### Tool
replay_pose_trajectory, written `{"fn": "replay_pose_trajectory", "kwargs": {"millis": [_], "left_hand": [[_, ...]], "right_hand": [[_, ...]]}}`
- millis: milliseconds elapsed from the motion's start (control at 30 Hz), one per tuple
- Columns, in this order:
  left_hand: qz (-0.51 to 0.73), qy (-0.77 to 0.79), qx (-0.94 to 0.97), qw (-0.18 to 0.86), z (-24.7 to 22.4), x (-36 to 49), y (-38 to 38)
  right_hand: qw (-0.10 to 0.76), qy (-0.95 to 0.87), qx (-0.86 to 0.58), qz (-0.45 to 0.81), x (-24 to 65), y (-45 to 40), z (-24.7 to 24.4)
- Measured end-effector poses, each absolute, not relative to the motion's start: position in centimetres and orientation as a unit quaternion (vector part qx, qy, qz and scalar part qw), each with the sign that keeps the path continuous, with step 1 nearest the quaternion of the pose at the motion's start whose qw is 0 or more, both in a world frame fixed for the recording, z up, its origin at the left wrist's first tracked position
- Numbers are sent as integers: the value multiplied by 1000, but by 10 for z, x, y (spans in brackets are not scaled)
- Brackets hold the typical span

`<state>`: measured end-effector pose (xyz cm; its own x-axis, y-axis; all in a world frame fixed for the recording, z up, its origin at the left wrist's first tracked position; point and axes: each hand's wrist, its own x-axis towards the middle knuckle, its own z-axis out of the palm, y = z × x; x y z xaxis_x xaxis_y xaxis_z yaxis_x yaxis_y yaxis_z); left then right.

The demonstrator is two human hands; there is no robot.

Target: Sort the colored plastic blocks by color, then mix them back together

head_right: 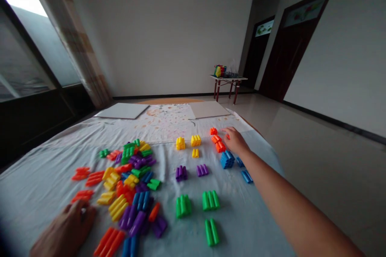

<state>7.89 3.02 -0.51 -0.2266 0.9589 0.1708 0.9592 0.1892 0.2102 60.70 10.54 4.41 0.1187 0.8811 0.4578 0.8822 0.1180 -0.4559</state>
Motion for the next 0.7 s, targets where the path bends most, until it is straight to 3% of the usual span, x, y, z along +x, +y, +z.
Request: {"fn": "replay_pose_trajectory", "kwargs": {"millis": [100,333,700], "left_hand": [[-75,-771,-633,-5,7,87,27],[-75,-768,-636,-14,14,90,21],[-133,-756,-640,2,10,86,16]], "right_hand": [[353,-734,-578,48,542,70,52],[261,-827,-468,171,404,13,62],[182,-863,-407,238,330,-3,37]]}}
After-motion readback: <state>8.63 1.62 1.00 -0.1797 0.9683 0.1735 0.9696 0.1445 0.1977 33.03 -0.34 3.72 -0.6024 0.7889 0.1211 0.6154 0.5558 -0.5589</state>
